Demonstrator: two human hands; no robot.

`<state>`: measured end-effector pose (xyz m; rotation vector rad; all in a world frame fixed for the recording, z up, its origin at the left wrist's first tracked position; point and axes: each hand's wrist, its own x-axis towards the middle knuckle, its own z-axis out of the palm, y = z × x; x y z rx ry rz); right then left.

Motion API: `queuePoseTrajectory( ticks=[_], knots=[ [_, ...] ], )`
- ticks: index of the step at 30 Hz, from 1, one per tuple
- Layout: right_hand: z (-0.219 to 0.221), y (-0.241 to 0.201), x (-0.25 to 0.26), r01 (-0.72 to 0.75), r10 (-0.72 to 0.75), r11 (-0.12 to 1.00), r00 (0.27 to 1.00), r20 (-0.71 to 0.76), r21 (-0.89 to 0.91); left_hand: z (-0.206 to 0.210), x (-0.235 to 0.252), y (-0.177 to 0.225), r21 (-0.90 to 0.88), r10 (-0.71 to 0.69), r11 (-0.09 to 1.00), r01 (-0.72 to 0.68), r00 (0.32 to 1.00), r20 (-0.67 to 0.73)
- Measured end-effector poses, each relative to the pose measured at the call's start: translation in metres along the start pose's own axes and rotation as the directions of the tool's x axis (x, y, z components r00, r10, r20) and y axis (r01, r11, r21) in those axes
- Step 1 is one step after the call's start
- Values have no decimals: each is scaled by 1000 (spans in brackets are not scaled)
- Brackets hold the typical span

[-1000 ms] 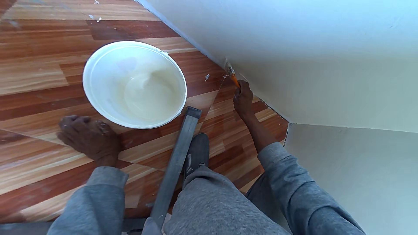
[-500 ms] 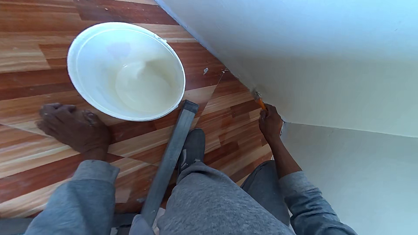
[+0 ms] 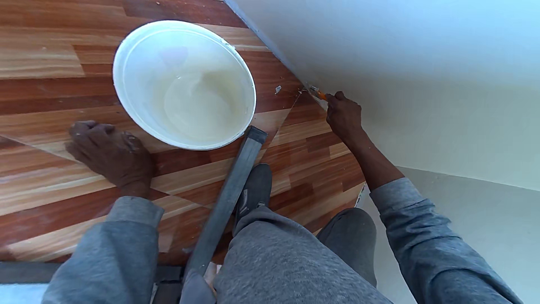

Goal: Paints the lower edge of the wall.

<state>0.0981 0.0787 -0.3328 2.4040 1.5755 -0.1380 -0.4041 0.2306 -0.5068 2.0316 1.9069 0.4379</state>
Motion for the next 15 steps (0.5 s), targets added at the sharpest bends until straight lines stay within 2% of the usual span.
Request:
queuePoseTrajectory(
  ticks=[5, 9, 15],
  knots=[
    [-6, 5, 12, 29, -16, 995, 991, 131, -96, 0, 1, 1, -6, 0, 1000, 0, 1000, -3],
    [-18, 2, 18, 2, 33, 991, 968, 249, -137, -5, 0, 5, -8, -9, 1000, 9, 1000, 21],
    [-19, 8, 12, -6, 60, 983, 955, 289, -185, -5, -1, 7, -13, -7, 1000, 7, 1000, 21]
  ],
)
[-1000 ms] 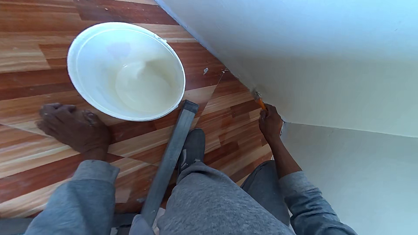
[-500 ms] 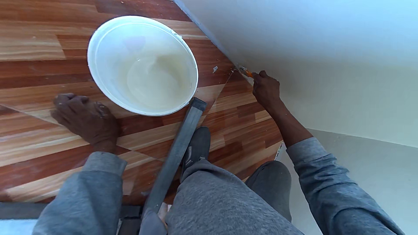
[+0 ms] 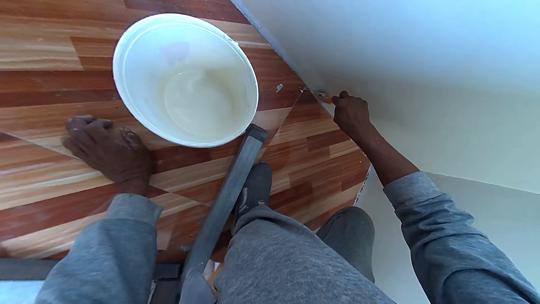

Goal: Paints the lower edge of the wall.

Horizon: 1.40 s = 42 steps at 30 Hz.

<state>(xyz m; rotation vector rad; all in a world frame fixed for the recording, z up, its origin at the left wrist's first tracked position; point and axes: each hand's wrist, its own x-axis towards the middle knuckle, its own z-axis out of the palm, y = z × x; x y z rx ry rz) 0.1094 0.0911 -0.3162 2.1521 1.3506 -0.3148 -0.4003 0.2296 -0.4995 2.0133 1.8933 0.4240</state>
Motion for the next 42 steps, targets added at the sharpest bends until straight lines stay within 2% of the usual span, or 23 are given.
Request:
queuePoseTrajectory(
  ticks=[7, 10, 12, 14, 17, 22, 29, 42],
  knots=[
    [24, 18, -17, -43, 43, 999, 999, 14, -16, 3, 1, -4, 19, 13, 1000, -13, 1000, -20],
    [22, 23, -32, -146, 149, 989, 984, 96, -34, 5, 1, -5, 18, 11, 1000, -11, 1000, -21],
    [12, 20, -42, -202, 202, 979, 976, 85, -19, 3, 1, -4, 13, 9, 1000, -9, 1000, -14],
    [3, 15, -49, -173, 177, 982, 983, -47, 73, 3, 0, -5, 16, 13, 1000, -13, 1000, -14],
    [3, 1, -42, -22, 81, 980, 950, -301, 197, 3, 0, -2, 9, 17, 1000, -17, 1000, -16],
    [16, -29, -6, 125, 43, 937, 886, -463, 326, 2, 0, -2, 25, 2, 1000, -2, 1000, -18],
    [58, -39, 16, 90, 139, 910, 853, -503, 405, 3, 0, -3, 18, 5, 1000, -5, 1000, -30],
    [117, 9, -35, -46, 279, 888, 844, -459, 457, 8, 2, -6, 44, 25, 999, -23, 998, -55]
  ],
)
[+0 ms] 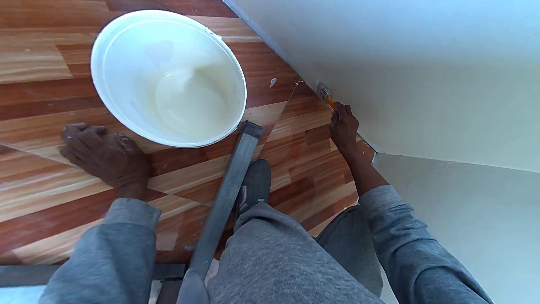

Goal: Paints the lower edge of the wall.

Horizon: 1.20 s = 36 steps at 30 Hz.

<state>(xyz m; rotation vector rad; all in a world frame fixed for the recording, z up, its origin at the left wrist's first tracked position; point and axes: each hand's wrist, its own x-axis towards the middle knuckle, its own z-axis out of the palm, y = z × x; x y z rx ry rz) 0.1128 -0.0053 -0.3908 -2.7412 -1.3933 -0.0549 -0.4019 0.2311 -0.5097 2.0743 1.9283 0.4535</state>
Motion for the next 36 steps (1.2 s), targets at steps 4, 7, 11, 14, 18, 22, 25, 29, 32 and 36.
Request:
queuePoseTrajectory(
  ticks=[4, 7, 11, 14, 18, 22, 25, 29, 32, 36],
  knots=[
    [-25, 17, -35, -115, 117, 993, 989, 91, -27, -4, -1, 2, -8, -11, 1000, 12, 999, 48],
    [-51, 18, -54, -285, 307, 949, 935, 178, -137, -3, 0, 1, -10, -19, 1000, 20, 999, 51],
    [-62, 18, -61, -223, 232, 966, 971, 60, -128, -5, -1, 0, -14, -7, 1000, 8, 998, 70],
    [-67, 11, -51, -82, 86, 994, 995, 56, -71, -4, 0, 2, -29, -22, 999, 25, 996, 84],
    [-55, 13, -21, 71, -60, 988, 995, 84, -136, -6, 0, 2, -20, -18, 1000, 20, 998, 66],
    [-60, 12, 7, 201, -146, 948, 963, 226, -245, 4, 0, -7, 9, -28, 1000, 27, 997, 67],
    [-69, 11, 28, 212, -66, 922, 911, 408, -325, -1, 0, -4, -15, -34, 999, 35, 997, 66],
    [-77, 16, 35, 234, -8, 890, 866, 500, -392, 1, 0, -7, -22, -15, 1000, 16, 999, 42],
    [-78, 25, 29, 238, 24, 869, 856, 517, -434, -1, 0, -4, -19, -20, 1000, 21, 998, 55],
    [-76, 35, 15, 206, 87, 861, 842, 533, -466, -3, 1, -1, -15, -14, 1000, 15, 999, 49]
  ],
)
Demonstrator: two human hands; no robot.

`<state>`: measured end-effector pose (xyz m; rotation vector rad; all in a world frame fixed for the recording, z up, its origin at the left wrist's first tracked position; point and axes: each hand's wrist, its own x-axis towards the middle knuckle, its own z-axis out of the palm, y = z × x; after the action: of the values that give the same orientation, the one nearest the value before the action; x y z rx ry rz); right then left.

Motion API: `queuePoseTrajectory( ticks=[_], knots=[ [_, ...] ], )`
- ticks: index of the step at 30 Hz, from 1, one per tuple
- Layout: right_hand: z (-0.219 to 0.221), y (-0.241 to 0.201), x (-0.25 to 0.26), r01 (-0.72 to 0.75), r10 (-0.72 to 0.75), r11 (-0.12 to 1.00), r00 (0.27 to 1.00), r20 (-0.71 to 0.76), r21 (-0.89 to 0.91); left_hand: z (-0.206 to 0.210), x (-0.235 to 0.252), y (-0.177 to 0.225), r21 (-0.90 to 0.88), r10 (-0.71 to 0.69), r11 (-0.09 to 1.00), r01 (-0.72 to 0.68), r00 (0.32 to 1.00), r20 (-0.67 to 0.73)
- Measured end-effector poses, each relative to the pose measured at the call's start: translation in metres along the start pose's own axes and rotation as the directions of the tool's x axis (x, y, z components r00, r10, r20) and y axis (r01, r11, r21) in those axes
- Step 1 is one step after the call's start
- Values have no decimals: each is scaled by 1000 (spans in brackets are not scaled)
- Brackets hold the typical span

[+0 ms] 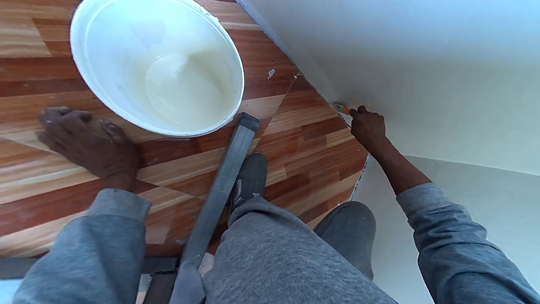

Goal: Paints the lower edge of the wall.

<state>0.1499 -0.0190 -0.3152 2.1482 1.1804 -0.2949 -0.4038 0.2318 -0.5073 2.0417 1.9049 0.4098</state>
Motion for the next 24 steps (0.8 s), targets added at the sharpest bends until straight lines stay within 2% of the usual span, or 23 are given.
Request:
queuePoseTrajectory(
  ticks=[8, 11, 15, 18, 21, 24],
  knots=[
    [28, 5, -23, -77, 77, 997, 997, -21, 27, 0, 1, -2, 18, -6, 1000, 5, 999, 39],
    [38, 7, -28, -138, 138, 990, 990, 18, 5, 3, 2, -3, 26, -20, 999, 19, 999, 42],
    [24, -1, -46, -244, 241, 968, 969, 45, 61, 7, 2, -8, 31, -15, 999, 13, 999, 39],
    [5, -14, -55, -209, 229, 966, 965, -128, 154, 14, 3, -16, 31, -21, 999, 19, 999, 47],
    [8, -23, -53, 3, 108, 961, 918, -382, 277, 14, 3, -13, 18, -34, 999, 33, 998, 53],
    [19, -37, -30, 164, 59, 915, 850, -524, 369, 4, 1, -4, 14, -46, 999, 46, 998, 47]
  ],
)
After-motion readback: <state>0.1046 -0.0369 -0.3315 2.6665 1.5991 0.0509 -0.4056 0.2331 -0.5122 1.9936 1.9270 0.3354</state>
